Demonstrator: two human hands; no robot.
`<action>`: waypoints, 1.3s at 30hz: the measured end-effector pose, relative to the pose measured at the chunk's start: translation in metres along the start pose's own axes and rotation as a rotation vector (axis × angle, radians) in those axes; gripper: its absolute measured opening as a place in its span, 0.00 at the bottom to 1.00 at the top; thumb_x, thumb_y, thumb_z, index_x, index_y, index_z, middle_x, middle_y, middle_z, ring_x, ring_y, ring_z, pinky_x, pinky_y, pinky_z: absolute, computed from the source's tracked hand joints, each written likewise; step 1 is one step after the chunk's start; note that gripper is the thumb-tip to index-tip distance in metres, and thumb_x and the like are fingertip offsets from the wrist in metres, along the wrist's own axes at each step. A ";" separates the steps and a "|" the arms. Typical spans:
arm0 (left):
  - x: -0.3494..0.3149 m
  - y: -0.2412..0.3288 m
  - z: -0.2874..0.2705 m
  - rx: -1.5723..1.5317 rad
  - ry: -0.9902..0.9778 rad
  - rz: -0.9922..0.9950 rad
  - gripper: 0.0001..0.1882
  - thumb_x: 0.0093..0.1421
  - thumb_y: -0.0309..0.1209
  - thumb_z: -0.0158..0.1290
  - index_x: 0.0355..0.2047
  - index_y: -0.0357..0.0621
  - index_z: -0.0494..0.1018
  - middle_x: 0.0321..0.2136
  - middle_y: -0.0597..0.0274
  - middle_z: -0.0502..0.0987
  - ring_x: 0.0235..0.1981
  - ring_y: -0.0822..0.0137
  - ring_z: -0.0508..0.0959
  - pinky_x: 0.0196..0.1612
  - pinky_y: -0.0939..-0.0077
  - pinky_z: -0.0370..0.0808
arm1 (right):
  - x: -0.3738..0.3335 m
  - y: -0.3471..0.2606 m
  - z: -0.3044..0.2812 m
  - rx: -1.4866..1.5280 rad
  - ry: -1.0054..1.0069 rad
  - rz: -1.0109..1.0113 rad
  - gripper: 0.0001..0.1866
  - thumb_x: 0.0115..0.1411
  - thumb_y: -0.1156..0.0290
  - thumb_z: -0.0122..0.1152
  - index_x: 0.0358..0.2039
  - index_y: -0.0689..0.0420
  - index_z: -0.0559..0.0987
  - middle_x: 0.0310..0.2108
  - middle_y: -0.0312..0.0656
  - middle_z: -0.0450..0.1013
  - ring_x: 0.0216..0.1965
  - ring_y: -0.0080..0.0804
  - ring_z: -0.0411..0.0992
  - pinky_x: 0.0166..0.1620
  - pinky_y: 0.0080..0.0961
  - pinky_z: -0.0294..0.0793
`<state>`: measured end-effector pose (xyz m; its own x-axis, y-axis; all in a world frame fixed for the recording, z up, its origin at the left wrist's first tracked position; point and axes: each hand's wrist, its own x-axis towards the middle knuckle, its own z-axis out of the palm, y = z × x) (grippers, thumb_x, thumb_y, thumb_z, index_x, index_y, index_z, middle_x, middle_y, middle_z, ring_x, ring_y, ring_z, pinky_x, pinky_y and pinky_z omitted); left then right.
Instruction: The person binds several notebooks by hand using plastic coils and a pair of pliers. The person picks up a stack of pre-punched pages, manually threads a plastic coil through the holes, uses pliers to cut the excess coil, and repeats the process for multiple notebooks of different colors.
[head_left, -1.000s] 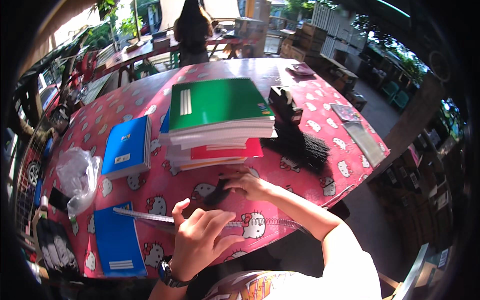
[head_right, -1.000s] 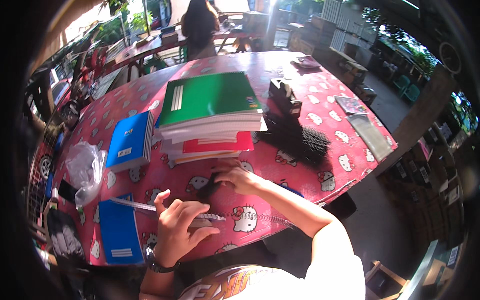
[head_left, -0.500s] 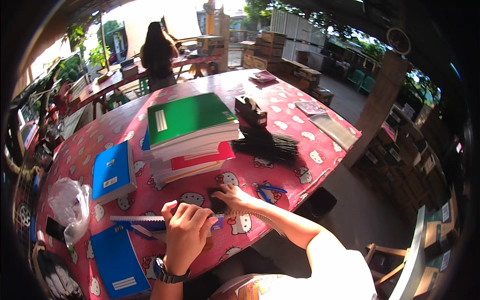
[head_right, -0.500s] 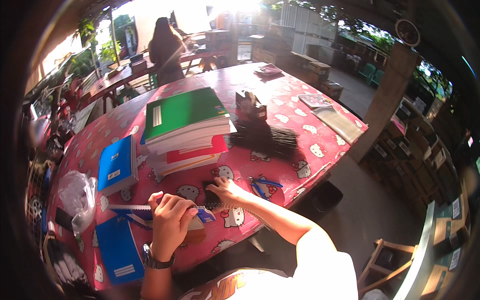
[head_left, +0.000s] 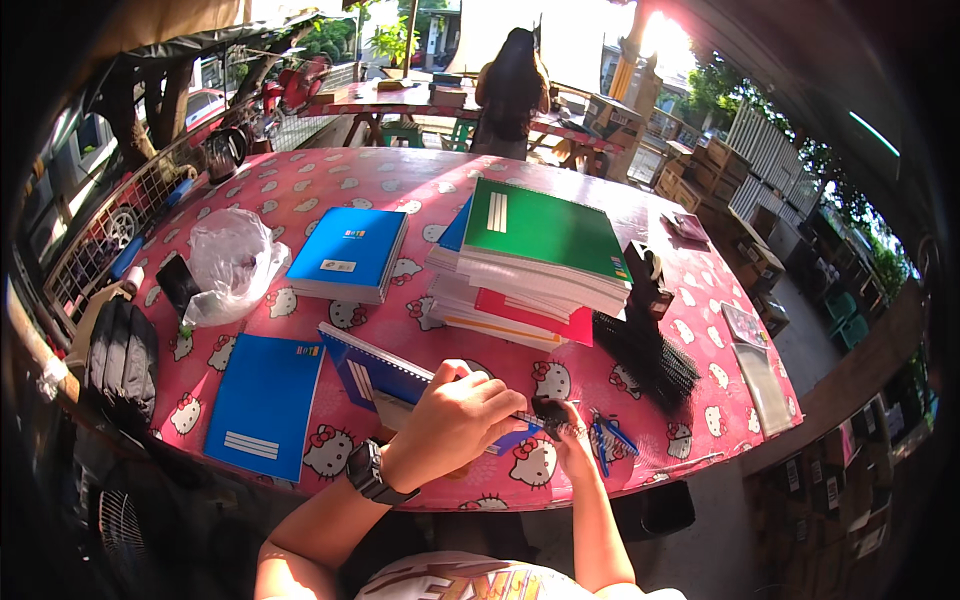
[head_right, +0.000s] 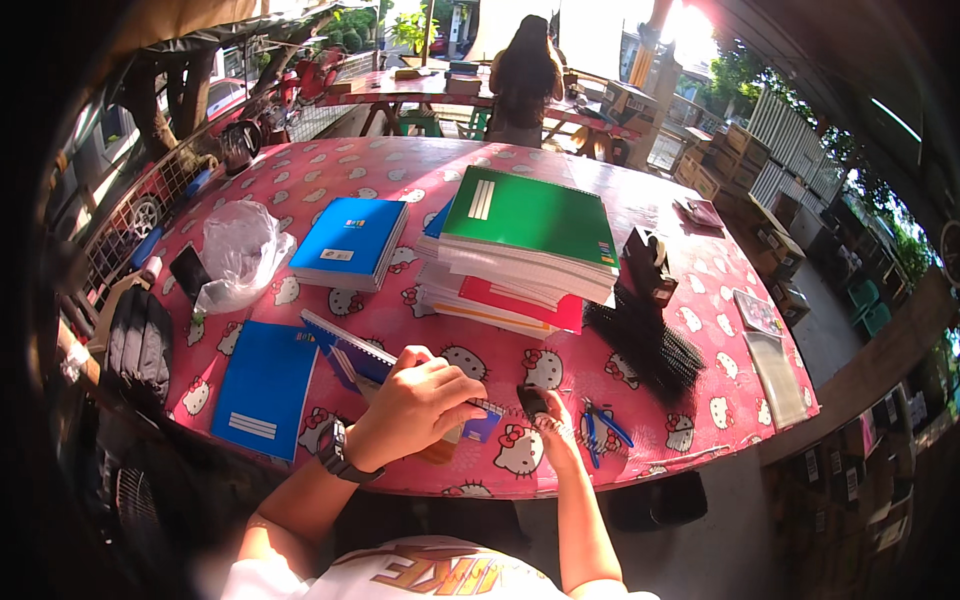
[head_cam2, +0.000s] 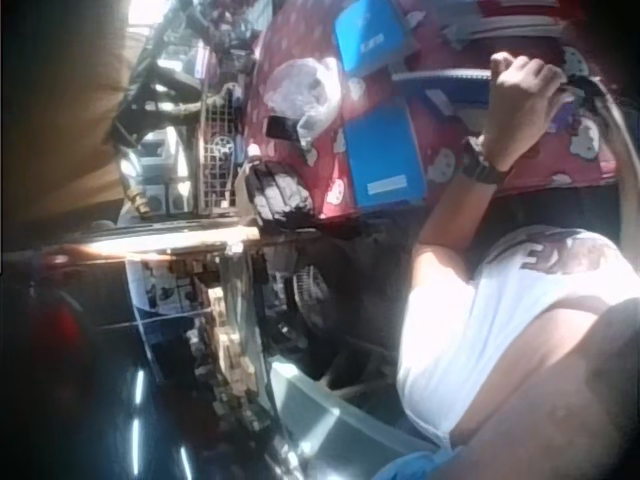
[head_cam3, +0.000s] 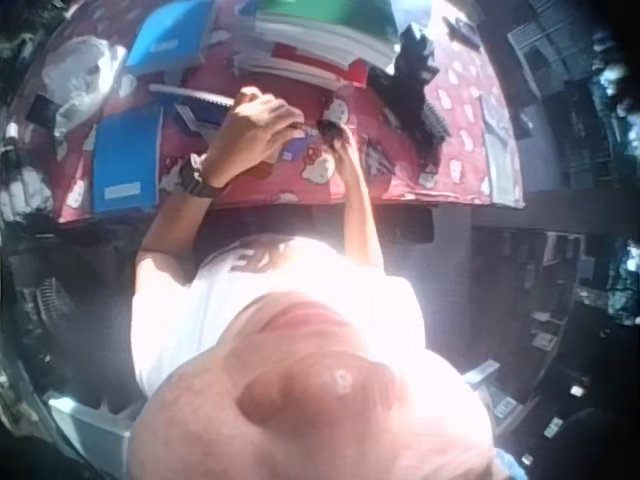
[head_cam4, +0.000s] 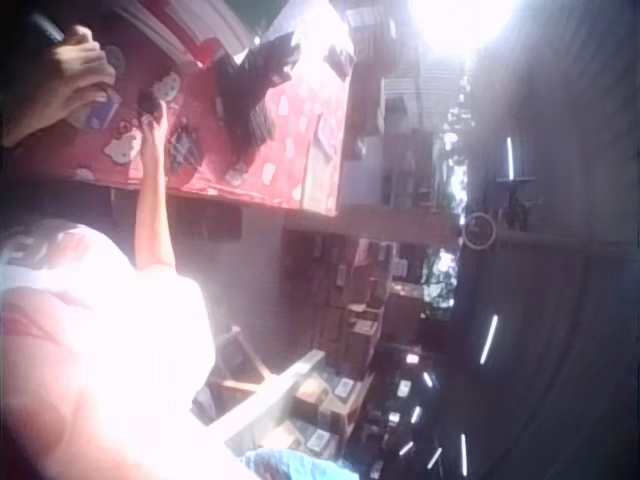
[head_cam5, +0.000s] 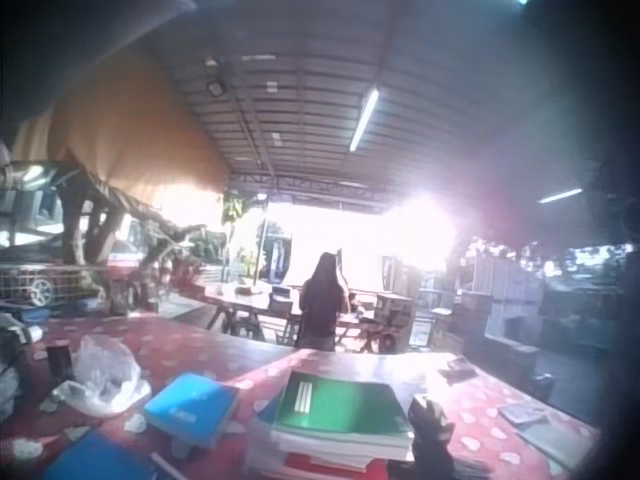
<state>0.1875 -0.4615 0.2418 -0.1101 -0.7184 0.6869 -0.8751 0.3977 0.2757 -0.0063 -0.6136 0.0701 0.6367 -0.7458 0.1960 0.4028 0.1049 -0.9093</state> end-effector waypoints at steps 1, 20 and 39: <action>-0.001 -0.002 0.001 0.037 -0.008 0.023 0.09 0.54 0.40 0.57 0.31 0.51 0.73 0.23 0.69 0.74 0.29 0.70 0.75 0.42 0.71 0.61 | -0.002 0.004 0.000 0.146 -0.017 0.003 0.34 0.51 0.52 0.62 0.55 0.57 0.66 0.55 0.45 0.65 0.55 0.42 0.64 0.55 0.37 0.64; -0.013 -0.026 -0.007 0.150 0.131 -0.158 0.15 0.39 0.46 0.66 0.19 0.52 0.76 0.18 0.72 0.74 0.29 0.69 0.74 0.60 0.49 0.48 | 0.073 -0.131 0.075 -0.801 -0.445 0.023 0.43 0.49 0.32 0.51 0.36 0.70 0.76 0.41 0.58 0.72 0.41 0.37 0.72 0.47 0.27 0.68; -0.018 -0.041 -0.019 0.165 0.118 -0.202 0.19 0.40 0.50 0.64 0.20 0.48 0.76 0.21 0.70 0.76 0.30 0.67 0.75 0.59 0.46 0.50 | 0.103 -0.141 0.113 -0.830 -0.680 0.158 0.48 0.47 0.25 0.47 0.36 0.68 0.77 0.41 0.51 0.73 0.47 0.39 0.70 0.51 0.31 0.65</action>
<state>0.2339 -0.4545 0.2309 0.1215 -0.6984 0.7054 -0.9396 0.1482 0.3086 0.0769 -0.6307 0.2597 0.9765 -0.2149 -0.0153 -0.1236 -0.5008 -0.8567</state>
